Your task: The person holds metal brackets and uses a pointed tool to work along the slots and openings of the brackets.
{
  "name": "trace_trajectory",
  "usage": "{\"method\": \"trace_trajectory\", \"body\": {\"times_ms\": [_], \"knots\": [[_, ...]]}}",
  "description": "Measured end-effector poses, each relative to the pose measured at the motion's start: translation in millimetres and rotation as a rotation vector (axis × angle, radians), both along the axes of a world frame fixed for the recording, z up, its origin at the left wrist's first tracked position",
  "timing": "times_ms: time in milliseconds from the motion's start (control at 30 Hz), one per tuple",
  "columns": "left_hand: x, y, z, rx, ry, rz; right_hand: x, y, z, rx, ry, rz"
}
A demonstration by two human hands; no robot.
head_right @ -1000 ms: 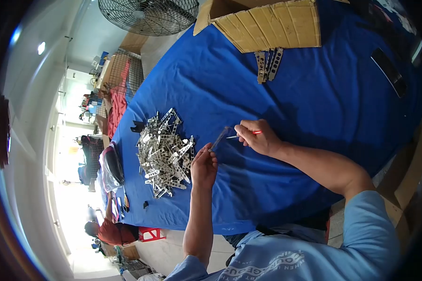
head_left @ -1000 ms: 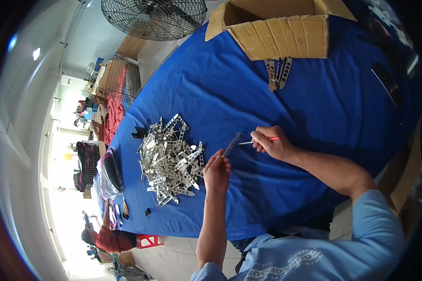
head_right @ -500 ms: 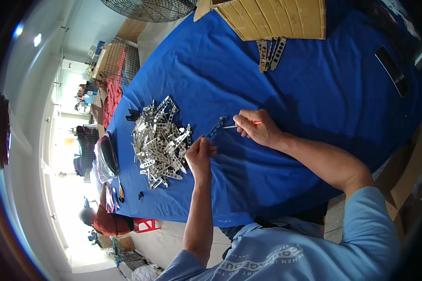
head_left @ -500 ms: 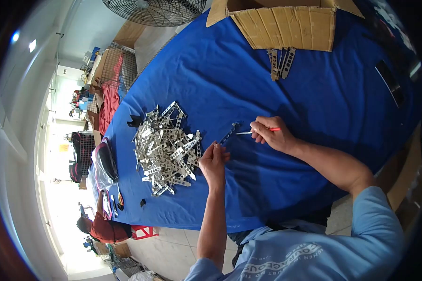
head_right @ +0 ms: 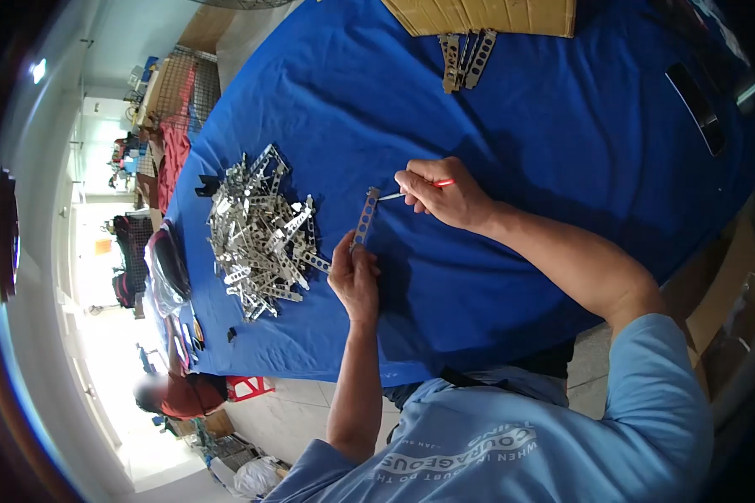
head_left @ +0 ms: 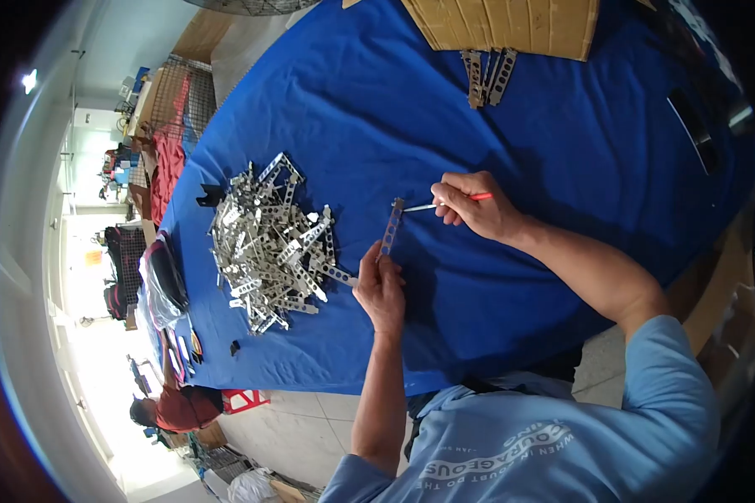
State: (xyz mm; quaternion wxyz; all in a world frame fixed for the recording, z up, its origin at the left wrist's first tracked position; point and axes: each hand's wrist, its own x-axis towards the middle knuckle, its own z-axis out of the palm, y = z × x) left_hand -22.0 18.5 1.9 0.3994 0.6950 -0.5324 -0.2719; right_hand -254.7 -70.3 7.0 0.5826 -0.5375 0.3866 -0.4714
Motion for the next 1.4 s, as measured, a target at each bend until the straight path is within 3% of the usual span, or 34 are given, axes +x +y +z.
{"method": "trace_trajectory", "body": {"times_ms": [133, 300, 400, 600, 733, 933, 1067, 1400], "knots": [[-1, -6, 3, -0.029, -0.017, -0.038, -2, 0, 1, 0.006, -0.063, -0.005], [7, -9, 7, 0.059, 0.036, -0.078, 1, 1, 2, -0.081, 0.050, 0.066], [16, -12, 6, -0.043, -0.048, -0.188, 4, -3, -1, -0.180, 0.152, 0.134], [10, -11, -1, -0.121, -0.146, -0.123, 6, -1, -10, -0.292, 0.092, 0.039], [15, -12, -11, -0.177, -0.218, -0.142, 6, -1, -8, -0.358, 0.191, 0.140], [14, -11, -8, -0.154, -0.220, -0.124, 6, 0, -9, -0.189, 0.079, 0.069], [13, -13, -12, -0.232, -0.198, -0.119, 12, 1, -9, -0.228, 0.080, 0.045], [12, -12, -8, -0.149, -0.172, -0.094, 13, -1, -14, -0.243, 0.074, 0.060]]}}
